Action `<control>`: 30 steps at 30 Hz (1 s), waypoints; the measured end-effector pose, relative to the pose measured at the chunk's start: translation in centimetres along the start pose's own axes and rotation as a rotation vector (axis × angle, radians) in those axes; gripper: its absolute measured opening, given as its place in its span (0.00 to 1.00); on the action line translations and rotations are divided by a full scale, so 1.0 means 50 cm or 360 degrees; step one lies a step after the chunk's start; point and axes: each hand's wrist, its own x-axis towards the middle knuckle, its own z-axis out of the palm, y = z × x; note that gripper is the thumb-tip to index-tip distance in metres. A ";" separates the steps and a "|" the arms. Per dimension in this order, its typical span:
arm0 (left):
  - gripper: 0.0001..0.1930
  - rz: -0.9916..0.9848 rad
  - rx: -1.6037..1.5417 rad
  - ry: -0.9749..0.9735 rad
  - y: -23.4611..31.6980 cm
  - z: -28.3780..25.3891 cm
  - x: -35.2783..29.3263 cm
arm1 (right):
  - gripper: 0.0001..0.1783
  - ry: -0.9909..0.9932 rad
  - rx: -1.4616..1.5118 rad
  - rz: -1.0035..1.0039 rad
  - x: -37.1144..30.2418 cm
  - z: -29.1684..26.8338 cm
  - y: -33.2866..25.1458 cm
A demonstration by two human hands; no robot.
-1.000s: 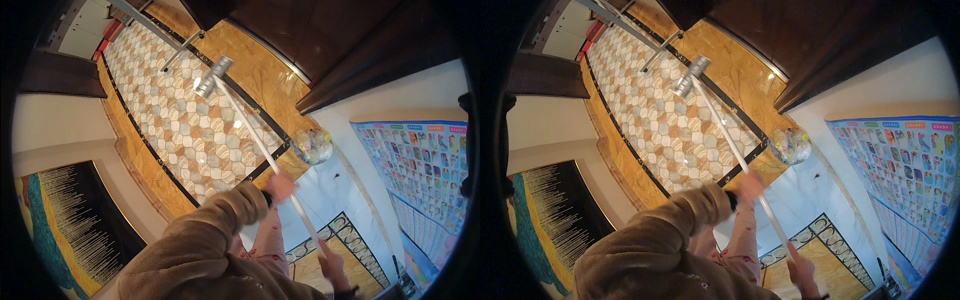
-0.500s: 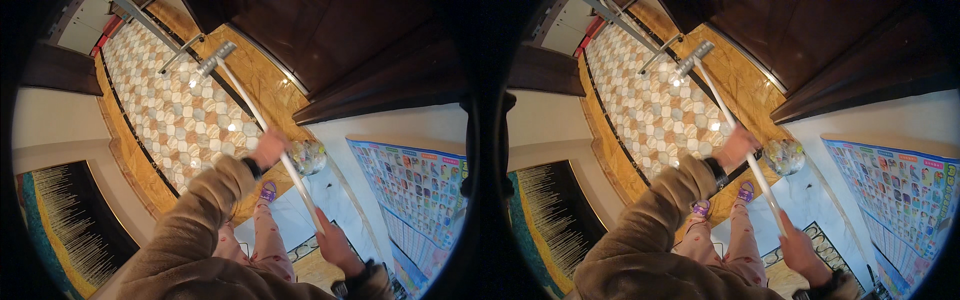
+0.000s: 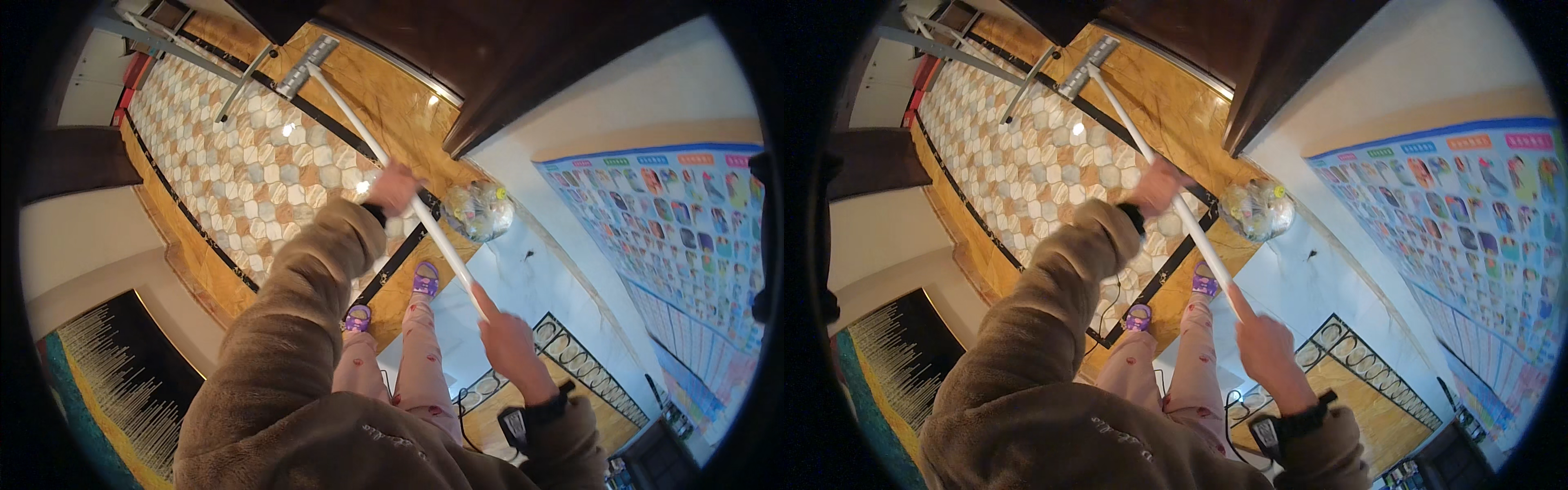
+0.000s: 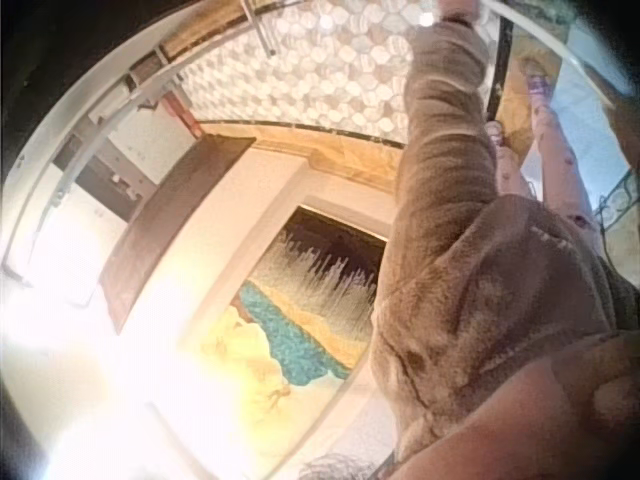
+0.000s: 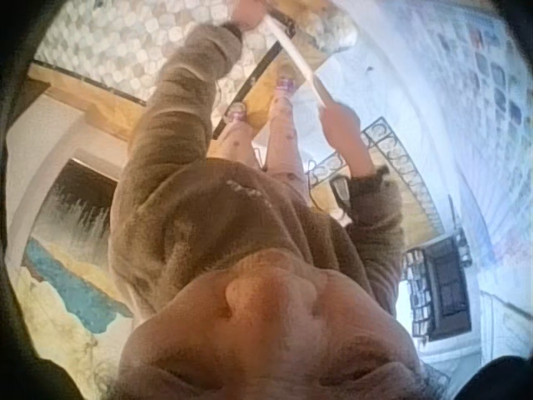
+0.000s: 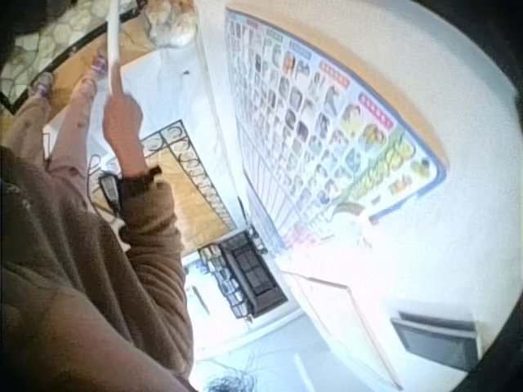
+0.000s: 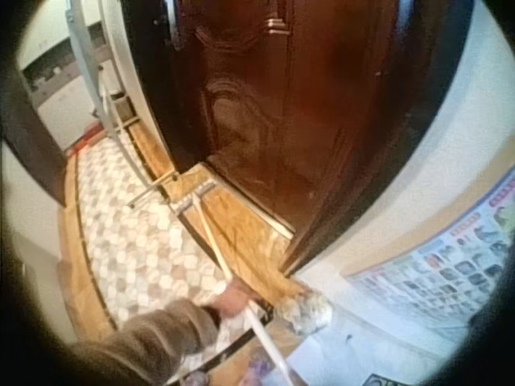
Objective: The person mops a tiled floor using a long-handled mop, moving it back and forth across multiple areas. They navigate around furniture and wall-mounted charts, covering a large portion of the room.
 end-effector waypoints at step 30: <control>0.04 0.0450 -0.0554 -0.0147 0.502 -0.033 -0.571 | 0.38 -0.0153 0.0247 0.0791 -0.941 0.192 -0.401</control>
